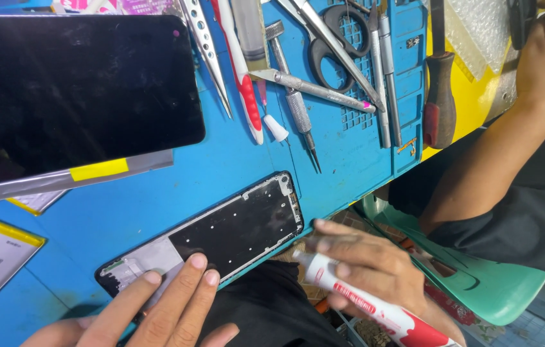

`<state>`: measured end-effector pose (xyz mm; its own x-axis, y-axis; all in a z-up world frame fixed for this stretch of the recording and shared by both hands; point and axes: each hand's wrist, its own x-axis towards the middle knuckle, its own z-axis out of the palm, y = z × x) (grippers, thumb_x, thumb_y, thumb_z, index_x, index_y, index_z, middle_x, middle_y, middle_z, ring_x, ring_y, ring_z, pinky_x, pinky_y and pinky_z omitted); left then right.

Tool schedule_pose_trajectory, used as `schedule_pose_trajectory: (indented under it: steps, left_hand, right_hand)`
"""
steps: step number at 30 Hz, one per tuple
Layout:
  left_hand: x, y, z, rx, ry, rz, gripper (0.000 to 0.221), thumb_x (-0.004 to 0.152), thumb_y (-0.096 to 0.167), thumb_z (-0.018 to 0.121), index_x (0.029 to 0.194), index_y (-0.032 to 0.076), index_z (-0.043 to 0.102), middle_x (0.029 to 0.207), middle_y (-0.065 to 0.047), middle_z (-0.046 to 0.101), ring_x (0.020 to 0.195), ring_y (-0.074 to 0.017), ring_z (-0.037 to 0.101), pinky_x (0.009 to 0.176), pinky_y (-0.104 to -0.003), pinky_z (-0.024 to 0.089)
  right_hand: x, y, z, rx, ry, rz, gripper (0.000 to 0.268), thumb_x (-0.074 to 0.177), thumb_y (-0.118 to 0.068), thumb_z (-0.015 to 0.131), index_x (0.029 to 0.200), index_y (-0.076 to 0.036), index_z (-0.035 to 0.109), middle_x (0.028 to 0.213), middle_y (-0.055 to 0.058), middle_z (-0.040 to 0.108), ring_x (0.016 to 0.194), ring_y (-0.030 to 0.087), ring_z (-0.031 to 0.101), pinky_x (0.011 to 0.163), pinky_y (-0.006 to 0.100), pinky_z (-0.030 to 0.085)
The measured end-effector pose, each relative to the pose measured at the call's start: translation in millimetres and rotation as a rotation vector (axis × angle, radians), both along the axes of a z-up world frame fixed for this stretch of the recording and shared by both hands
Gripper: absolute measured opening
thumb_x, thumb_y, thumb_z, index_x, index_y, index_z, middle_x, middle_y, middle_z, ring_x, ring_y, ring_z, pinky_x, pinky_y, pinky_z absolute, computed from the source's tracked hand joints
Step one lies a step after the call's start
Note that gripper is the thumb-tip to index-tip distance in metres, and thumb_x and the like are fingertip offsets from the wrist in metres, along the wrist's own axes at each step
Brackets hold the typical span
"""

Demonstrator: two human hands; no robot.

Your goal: The person applies adhesive from a tube to the inner frame of a mobile phone, picks up a screen assembly to align it, and then presses the new screen onto the phone body.

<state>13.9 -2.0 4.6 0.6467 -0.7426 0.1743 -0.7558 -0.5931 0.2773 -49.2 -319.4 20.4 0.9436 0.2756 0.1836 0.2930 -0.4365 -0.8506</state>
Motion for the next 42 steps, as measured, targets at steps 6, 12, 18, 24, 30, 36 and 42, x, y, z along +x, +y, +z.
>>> schedule_pose_trajectory:
  steps: [6, 12, 18, 24, 30, 36, 42]
  left_hand:
    - [12, -10, 24, -0.189, -0.051, 0.064, 0.031, 0.098, 0.05, 0.049, 0.11, 0.032, 0.07, 0.116, 0.016, 0.071, 0.1, -0.0065, 0.059, 0.068, -0.028, 0.038]
    - [-18, 38, 44, -0.454, 0.385, -0.119, 0.032, 0.107, 0.029, 0.05, 0.134, 0.02, 0.064, 0.143, -0.004, 0.062, 0.125, -0.0221, 0.063, 0.101, -0.042, 0.041]
    - [-53, 40, 50, -0.878, 0.294, -0.024, 0.036, 0.112, 0.027, 0.042, 0.121, 0.002, 0.065, 0.126, -0.017, 0.069, 0.115, -0.0339, 0.072, 0.098, -0.046, 0.054]
    - [-63, 65, 65, -1.408, 0.023, 0.331, 0.05, 0.109, 0.051, 0.058, 0.091, 0.005, 0.063, 0.078, -0.01, 0.071, 0.07, -0.0264, 0.072, 0.075, -0.04, 0.056]
    - [-24, 97, 77, -1.073, 0.363, 0.774, 0.016, 0.084, 0.022, 0.071, 0.093, 0.009, 0.067, 0.073, -0.004, 0.065, 0.06, -0.0119, 0.059, 0.06, -0.026, 0.049]
    - [82, 41, 87, -0.653, 0.005, 0.476, 0.027, 0.089, 0.033, 0.081, 0.093, 0.011, 0.065, 0.073, -0.002, 0.064, 0.064, -0.0199, 0.059, 0.059, -0.037, 0.046]
    - [136, -2, 62, -0.494, -0.212, 0.383, 0.034, 0.081, 0.042, 0.075, 0.088, 0.014, 0.057, 0.077, -0.009, 0.068, 0.072, -0.0358, 0.066, 0.056, -0.049, 0.045]
  right_hand:
    - [20, 56, 16, 0.539, 0.205, 0.048, 0.021, 0.108, -0.027, 0.068, 0.11, -0.006, 0.062, 0.102, 0.02, 0.073, 0.082, 0.034, 0.08, 0.072, 0.042, 0.073]
    - [-39, 116, -23, 1.482, 0.987, 0.057, 0.036, 0.095, -0.024, 0.078, 0.108, 0.002, 0.056, 0.093, 0.028, 0.06, 0.074, 0.041, 0.068, 0.066, 0.043, 0.059]
    - [-29, 159, -19, 1.141, 1.186, 0.396, 0.035, 0.095, -0.017, 0.072, 0.12, -0.002, 0.054, 0.105, 0.013, 0.061, 0.098, 0.023, 0.062, 0.091, 0.035, 0.051]
    - [25, 179, 52, 0.49, 0.908, 0.893, 0.03, 0.101, -0.032, 0.058, 0.118, -0.008, 0.06, 0.114, 0.001, 0.059, 0.11, 0.011, 0.055, 0.103, 0.028, 0.044]
    - [103, 119, 103, 0.077, 0.288, 0.597, 0.016, 0.097, -0.026, 0.069, 0.096, -0.01, 0.073, 0.092, 0.004, 0.073, 0.086, 0.017, 0.07, 0.082, 0.031, 0.056]
    - [167, 59, 89, -0.636, 0.133, -0.05, 0.016, 0.095, -0.028, 0.07, 0.09, -0.014, 0.076, 0.087, 0.003, 0.075, 0.079, 0.02, 0.067, 0.073, 0.037, 0.048]
    - [165, 52, 52, -0.822, 0.334, -0.045, 0.023, 0.086, -0.037, 0.074, 0.104, -0.025, 0.079, 0.109, -0.007, 0.082, 0.103, 0.015, 0.076, 0.092, 0.032, 0.052]
